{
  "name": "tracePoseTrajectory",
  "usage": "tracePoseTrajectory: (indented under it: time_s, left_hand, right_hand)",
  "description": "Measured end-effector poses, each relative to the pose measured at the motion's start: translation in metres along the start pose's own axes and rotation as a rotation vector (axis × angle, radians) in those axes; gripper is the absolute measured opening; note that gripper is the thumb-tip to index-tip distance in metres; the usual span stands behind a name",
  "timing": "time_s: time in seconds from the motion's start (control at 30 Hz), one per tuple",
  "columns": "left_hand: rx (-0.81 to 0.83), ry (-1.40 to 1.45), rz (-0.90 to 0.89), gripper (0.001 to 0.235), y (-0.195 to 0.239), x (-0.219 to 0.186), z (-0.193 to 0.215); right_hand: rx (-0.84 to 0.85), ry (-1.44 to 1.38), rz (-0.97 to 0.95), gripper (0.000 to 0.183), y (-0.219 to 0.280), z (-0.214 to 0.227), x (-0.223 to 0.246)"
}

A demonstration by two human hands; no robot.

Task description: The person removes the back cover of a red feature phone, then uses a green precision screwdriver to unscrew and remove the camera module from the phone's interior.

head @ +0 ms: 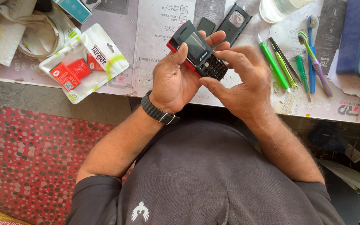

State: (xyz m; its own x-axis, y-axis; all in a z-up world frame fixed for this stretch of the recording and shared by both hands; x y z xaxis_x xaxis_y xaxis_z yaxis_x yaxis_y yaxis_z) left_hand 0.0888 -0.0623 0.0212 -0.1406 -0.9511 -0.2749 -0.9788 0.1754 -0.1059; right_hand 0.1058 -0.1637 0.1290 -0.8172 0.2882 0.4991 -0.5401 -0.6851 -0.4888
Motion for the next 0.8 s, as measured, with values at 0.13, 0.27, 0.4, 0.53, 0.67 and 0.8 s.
tracePoseTrajectory:
  time_s: [0.13, 0.27, 0.4, 0.53, 0.67, 0.8]
  left_hand:
    - [-0.015, -0.018, -0.005, 0.052, -0.004, 0.0, 0.002]
    - [-0.039, 0.025, 0.003, 0.062, -0.002, 0.002, 0.005]
    - [-0.073, 0.047, 0.014, 0.069, -0.004, 0.002, 0.008]
    - [-0.04, 0.034, -0.024, 0.071, -0.003, -0.004, 0.007]
    - [-0.039, -0.002, -0.033, 0.072, -0.002, -0.003, 0.008]
    - [-0.037, -0.03, -0.034, 0.072, -0.002, -0.003, 0.009]
  right_hand:
    - [0.048, 0.138, 0.09, 0.052, -0.005, 0.001, 0.007]
    - [0.084, 0.137, 0.059, 0.045, -0.003, -0.001, 0.003]
    - [0.075, 0.139, 0.031, 0.046, -0.004, 0.003, 0.0]
    - [0.074, 0.178, 0.096, 0.047, -0.005, 0.0, 0.006]
    - [0.077, 0.151, 0.098, 0.053, -0.003, -0.005, 0.005]
    - [0.066, 0.131, 0.084, 0.057, -0.001, -0.007, 0.003]
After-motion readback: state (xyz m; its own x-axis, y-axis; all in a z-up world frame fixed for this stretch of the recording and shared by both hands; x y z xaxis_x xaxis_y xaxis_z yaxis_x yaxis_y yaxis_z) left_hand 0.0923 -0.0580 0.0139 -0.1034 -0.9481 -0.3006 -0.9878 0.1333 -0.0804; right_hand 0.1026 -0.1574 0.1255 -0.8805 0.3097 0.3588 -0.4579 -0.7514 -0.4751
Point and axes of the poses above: each hand's wrist, its own y-axis away from the middle knuckle, its own z-axis out of the back of the hand, x = y × z, the point moved 10 cm from there along -y, towards the middle knuckle, and after that the axes turned 9 degrees about z, right-handed, at the moved point
